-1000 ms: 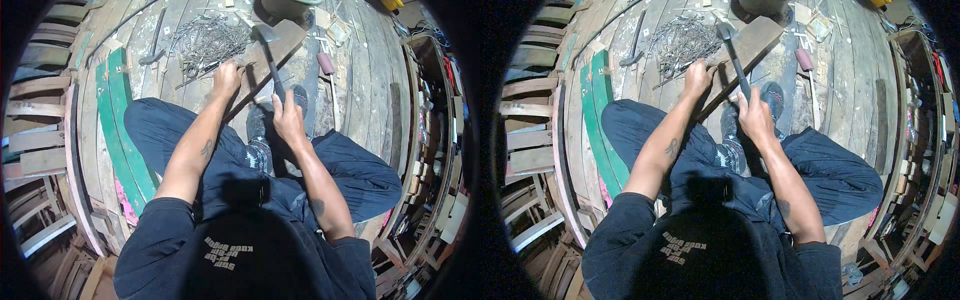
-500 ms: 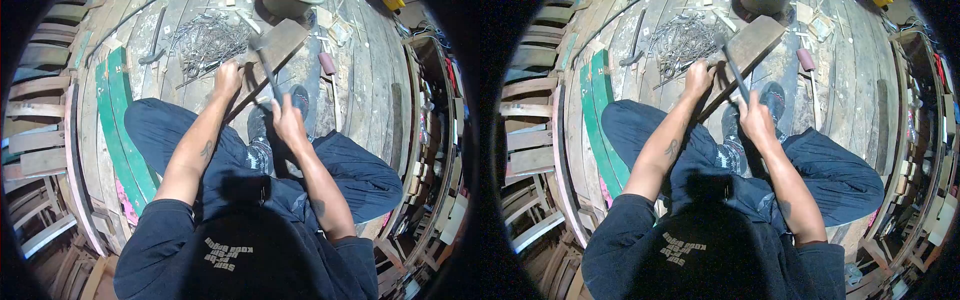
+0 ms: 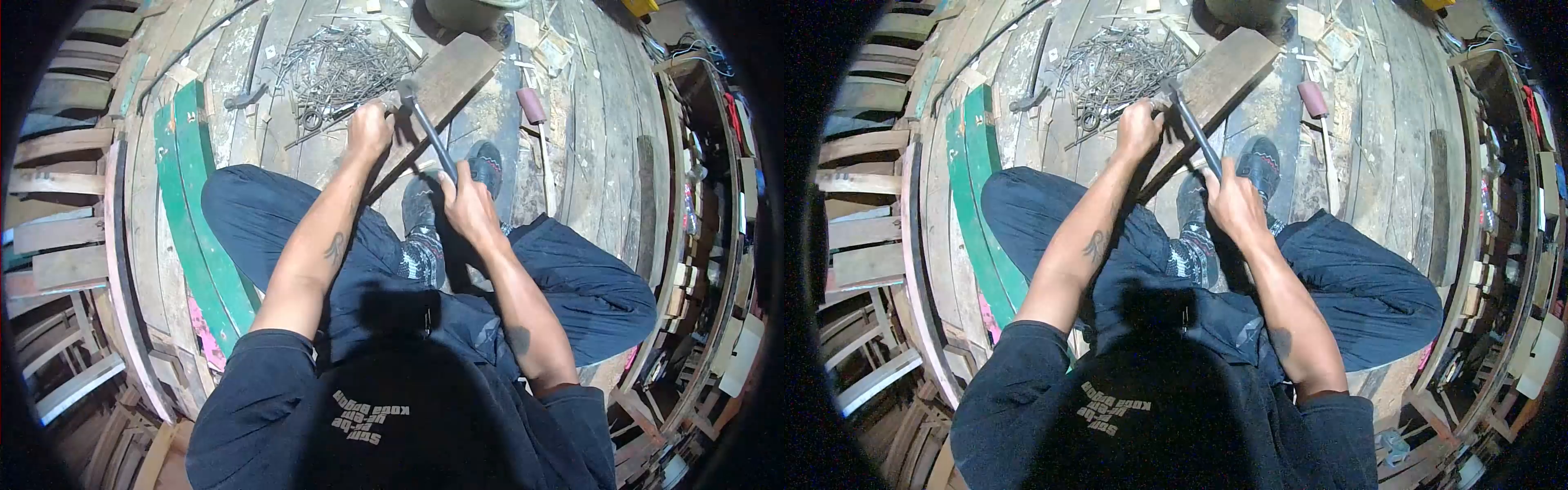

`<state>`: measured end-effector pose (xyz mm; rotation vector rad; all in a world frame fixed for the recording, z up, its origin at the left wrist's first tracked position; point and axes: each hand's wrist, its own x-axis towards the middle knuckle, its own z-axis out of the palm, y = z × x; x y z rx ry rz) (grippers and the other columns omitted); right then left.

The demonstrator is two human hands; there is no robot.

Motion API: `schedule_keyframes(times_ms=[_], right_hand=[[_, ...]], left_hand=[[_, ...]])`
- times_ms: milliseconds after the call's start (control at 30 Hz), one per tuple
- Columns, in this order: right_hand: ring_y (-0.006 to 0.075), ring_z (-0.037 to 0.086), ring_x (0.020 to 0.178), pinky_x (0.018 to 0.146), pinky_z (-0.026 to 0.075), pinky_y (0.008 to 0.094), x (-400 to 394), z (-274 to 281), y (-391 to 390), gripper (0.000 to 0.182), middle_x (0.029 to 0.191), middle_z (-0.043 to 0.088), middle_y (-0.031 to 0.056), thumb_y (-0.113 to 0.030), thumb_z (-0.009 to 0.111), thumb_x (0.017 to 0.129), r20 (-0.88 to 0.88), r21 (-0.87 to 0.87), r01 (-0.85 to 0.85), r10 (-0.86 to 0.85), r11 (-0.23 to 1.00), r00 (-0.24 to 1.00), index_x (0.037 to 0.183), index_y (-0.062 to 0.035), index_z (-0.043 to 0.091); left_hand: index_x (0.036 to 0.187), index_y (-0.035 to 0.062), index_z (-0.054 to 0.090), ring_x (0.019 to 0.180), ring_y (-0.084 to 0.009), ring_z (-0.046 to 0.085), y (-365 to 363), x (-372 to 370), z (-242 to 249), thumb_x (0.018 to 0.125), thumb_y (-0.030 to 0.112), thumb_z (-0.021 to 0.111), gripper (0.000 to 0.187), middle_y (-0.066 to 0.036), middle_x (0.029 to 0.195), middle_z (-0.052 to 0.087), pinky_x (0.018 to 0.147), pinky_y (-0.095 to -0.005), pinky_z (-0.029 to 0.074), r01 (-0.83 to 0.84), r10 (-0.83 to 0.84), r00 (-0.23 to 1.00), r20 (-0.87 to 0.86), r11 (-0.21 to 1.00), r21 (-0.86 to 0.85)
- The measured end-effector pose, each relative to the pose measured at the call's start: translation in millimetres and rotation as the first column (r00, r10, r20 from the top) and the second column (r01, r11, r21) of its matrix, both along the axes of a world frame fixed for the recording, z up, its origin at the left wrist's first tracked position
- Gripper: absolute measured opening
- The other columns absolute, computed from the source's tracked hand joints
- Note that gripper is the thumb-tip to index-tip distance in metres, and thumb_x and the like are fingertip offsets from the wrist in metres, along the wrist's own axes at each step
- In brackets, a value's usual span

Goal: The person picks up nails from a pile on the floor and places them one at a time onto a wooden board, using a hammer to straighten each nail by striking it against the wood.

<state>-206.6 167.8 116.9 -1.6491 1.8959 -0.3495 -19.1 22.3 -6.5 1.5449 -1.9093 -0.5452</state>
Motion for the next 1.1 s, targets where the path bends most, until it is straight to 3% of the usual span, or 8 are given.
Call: schedule_keyframes(times_ms=[133, 300, 333, 400, 433, 767, 867, 1100], right_hand=[[0.0576, 0.062, 0.084, 0.072, 0.048, 0.0631, 5, 13, -6, 0.031, 0.084, 0.064, 0.0374, -0.030, 0.051, 0.103, 0.082, -0.067, 0.059, -0.054, 0.996, 0.995, 0.113, -0.0003, 0.050], [0.0573, 0.062, 0.085, 0.072, 0.048, 0.0640, 8, 13, -2, 0.032, 0.085, 0.064, 0.0378, -0.030, 0.051, 0.103, 0.230, -0.190, 0.117, -0.071, 0.975, 0.971, 0.113, 0.0002, 0.050], [0.0573, 0.062, 0.085, 0.072, 0.048, 0.0640, 8, 12, -1, 0.032, 0.085, 0.064, 0.0378, -0.030, 0.051, 0.103, 0.229, -0.192, 0.122, -0.077, 0.974, 0.970, 0.113, 0.0002, 0.050], [0.0575, 0.063, 0.084, 0.073, 0.048, 0.0647, 5, 2, 0, 0.033, 0.083, 0.063, 0.0395, -0.032, 0.050, 0.104, 0.042, 0.043, 0.067, -0.068, 0.997, 0.997, 0.113, 0.0006, 0.049], [0.0577, 0.063, 0.084, 0.075, 0.048, 0.0651, 5, -5, -1, 0.035, 0.081, 0.062, 0.0407, -0.033, 0.049, 0.104, -0.016, 0.066, 0.054, -0.053, 0.996, 0.998, 0.112, 0.0009, 0.049], [0.0567, 0.062, 0.085, 0.072, 0.047, 0.0633, 1, -2, -1, 0.027, 0.081, 0.063, 0.0384, -0.027, 0.055, 0.102, 0.176, -0.192, 0.152, -0.118, 0.970, 0.977, 0.113, -0.0029, 0.049], [0.0577, 0.062, 0.087, 0.076, 0.047, 0.0643, -5, -15, -3, 0.034, 0.082, 0.063, 0.0389, -0.034, 0.052, 0.103, -0.034, 0.038, 0.049, -0.047, 0.998, 0.998, 0.114, -0.0020, 0.050], [0.0572, 0.062, 0.086, 0.075, 0.048, 0.0634, 0, 18, -11, 0.032, 0.082, 0.064, 0.0375, -0.032, 0.052, 0.103, 0.157, -0.123, 0.125, -0.105, 0.985, 0.982, 0.112, -0.0011, 0.050]], left_hand=[[0.098, 0.0058, 0.076, 0.092, -0.0420, 0.066, -3, 0, -11, 0.083, 0.012, 0.069, 0.017, -0.023, 0.094, 0.069, 0.084, -0.0493, 0.053, -0.041, 0.040, 0.991, 0.129, 0.999, 0.002], [0.092, 0.0036, 0.075, 0.091, -0.0438, 0.068, 2, 1, 4, 0.082, 0.016, 0.073, 0.015, -0.026, 0.095, 0.069, 0.079, -0.0511, 0.054, 0.025, -0.024, 0.999, 0.037, 0.999, -0.046], [0.092, 0.0036, 0.075, 0.091, -0.0438, 0.068, 3, 0, 5, 0.082, 0.016, 0.073, 0.015, -0.026, 0.095, 0.069, 0.079, -0.0511, 0.054, 0.032, -0.030, 0.999, 0.036, 0.998, -0.047], [0.091, 0.0022, 0.075, 0.090, -0.0434, 0.068, 2, -2, 6, 0.082, 0.017, 0.074, 0.017, -0.026, 0.094, 0.069, 0.079, -0.0506, 0.054, -0.032, 0.032, 0.999, 0.012, 0.999, 0.023], [0.101, 0.0099, 0.077, 0.090, -0.0407, 0.068, 0, -3, 4, 0.083, 0.018, 0.076, 0.019, -0.021, 0.095, 0.071, 0.083, -0.0477, 0.053, -0.066, 0.065, 0.994, 0.087, 0.998, 0.006], [0.095, 0.0027, 0.075, 0.091, -0.0429, 0.068, -1, 0, 3, 0.083, 0.024, 0.078, 0.024, -0.025, 0.093, 0.070, 0.081, -0.0493, 0.053, -0.012, 0.011, 0.996, 0.091, 1.000, 0.002], [0.094, 0.0035, 0.076, 0.091, -0.0426, 0.068, 0, -1, 7, 0.083, 0.022, 0.078, 0.022, -0.025, 0.092, 0.070, 0.081, -0.0492, 0.053, -0.002, 0.003, 0.999, 0.046, 1.000, -0.022], [0.093, 0.0013, 0.074, 0.089, -0.0433, 0.067, -2, -1, 12, 0.083, 0.023, 0.078, 0.025, -0.026, 0.090, 0.069, 0.079, -0.0503, 0.053, 0.007, -0.005, 0.996, 0.091, 1.000, -0.016]])
